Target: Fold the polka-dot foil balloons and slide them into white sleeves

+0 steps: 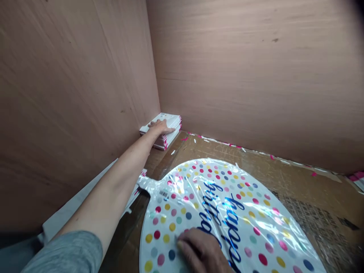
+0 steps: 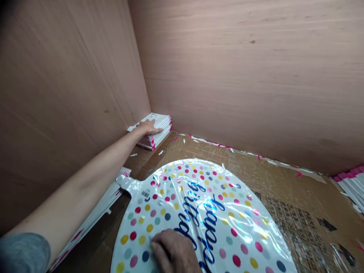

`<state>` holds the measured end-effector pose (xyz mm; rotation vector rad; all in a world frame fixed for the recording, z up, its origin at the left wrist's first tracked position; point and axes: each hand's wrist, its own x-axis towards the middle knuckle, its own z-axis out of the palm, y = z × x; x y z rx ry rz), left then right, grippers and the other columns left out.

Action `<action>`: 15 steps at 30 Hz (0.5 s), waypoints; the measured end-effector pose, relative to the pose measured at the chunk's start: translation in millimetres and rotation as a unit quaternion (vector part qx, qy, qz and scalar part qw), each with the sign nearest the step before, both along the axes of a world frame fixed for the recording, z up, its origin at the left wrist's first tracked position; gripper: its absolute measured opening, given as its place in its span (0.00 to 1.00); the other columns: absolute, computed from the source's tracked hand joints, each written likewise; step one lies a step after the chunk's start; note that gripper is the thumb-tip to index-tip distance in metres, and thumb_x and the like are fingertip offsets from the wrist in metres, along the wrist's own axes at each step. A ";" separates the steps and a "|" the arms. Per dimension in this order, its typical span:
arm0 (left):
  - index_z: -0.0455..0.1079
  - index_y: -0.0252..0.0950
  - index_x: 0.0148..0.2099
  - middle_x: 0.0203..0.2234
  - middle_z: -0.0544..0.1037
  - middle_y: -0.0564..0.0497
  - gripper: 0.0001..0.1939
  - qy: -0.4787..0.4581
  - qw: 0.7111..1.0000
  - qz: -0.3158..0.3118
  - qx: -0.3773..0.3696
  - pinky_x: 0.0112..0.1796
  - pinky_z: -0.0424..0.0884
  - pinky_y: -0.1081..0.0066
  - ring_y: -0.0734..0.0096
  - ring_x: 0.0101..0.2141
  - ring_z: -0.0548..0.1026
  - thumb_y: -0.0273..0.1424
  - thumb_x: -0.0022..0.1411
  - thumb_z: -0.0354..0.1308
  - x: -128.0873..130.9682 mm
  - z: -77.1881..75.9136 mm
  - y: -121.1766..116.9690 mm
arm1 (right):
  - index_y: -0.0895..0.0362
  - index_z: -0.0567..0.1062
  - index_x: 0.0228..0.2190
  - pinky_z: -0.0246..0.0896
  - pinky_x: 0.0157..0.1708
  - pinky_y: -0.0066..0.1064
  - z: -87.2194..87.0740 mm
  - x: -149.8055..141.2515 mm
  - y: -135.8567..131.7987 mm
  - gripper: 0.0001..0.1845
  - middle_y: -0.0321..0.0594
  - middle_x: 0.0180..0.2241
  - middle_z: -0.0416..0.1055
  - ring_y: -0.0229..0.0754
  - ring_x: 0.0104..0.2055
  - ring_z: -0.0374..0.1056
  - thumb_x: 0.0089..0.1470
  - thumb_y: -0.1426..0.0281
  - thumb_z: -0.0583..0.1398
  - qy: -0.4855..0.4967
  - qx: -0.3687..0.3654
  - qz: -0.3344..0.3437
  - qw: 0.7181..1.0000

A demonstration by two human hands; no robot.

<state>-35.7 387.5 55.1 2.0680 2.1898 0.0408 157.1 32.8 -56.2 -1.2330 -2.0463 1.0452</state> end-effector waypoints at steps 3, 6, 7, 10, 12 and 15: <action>0.45 0.28 0.70 0.68 0.48 0.31 0.52 0.002 0.995 -0.048 0.086 0.62 0.44 0.42 0.36 0.67 0.44 0.56 0.56 0.56 6.3 16.0 -47.1 | 0.53 0.77 0.38 0.65 0.39 0.27 29.1 4.1 2.5 0.14 0.39 0.36 0.78 0.40 0.38 0.73 0.64 0.65 0.52 -0.004 -0.027 0.007 1.000; 0.67 0.28 0.56 0.59 0.67 0.35 0.25 -0.029 0.975 -0.115 0.188 0.60 0.56 0.56 0.48 0.61 0.62 0.42 0.66 0.50 2.1 15.1 -144.2 | 0.55 0.76 0.29 0.60 0.31 0.28 42.6 -6.9 23.1 0.18 0.38 0.28 0.75 0.39 0.30 0.71 0.65 0.65 0.50 -0.111 0.025 0.018 0.993; 0.72 0.30 0.49 0.50 0.75 0.37 0.20 -0.043 0.977 -0.099 0.183 0.54 0.64 0.58 0.51 0.53 0.70 0.38 0.68 0.46 -0.9 7.6 -185.8 | 0.55 0.75 0.27 0.58 0.30 0.28 45.1 -15.8 32.6 0.19 0.39 0.27 0.75 0.39 0.29 0.70 0.65 0.66 0.49 -0.151 0.060 0.007 0.987; 0.73 0.36 0.34 0.29 0.78 0.41 0.18 -0.065 0.990 -0.026 0.125 0.43 0.72 0.58 0.54 0.38 0.78 0.36 0.68 0.46 -5.9 -34.9 -312.6 | 0.57 0.76 0.30 0.56 0.31 0.30 50.2 -57.2 60.9 0.18 0.44 0.31 0.77 0.42 0.32 0.71 0.65 0.67 0.51 -0.265 0.130 -0.041 0.955; 0.74 0.36 0.37 0.39 0.79 0.39 0.13 -0.107 0.979 -0.087 0.151 0.48 0.71 0.56 0.52 0.45 0.76 0.30 0.64 0.48 1.1 -70.8 -378.0 | 0.59 0.77 0.32 0.57 0.31 0.30 52.8 -91.6 74.8 0.17 0.49 0.33 0.77 0.45 0.34 0.72 0.64 0.66 0.52 -0.323 0.135 -0.043 0.936; 0.64 0.28 0.61 0.59 0.68 0.32 0.28 -0.142 0.956 -0.165 0.199 0.59 0.62 0.47 0.43 0.61 0.63 0.33 0.59 0.54 24.9 -113.1 -429.0 | 0.63 0.78 0.35 0.60 0.32 0.31 56.2 -136.2 85.7 0.12 0.55 0.34 0.76 0.47 0.36 0.72 0.62 0.69 0.56 -0.354 0.132 -0.019 0.926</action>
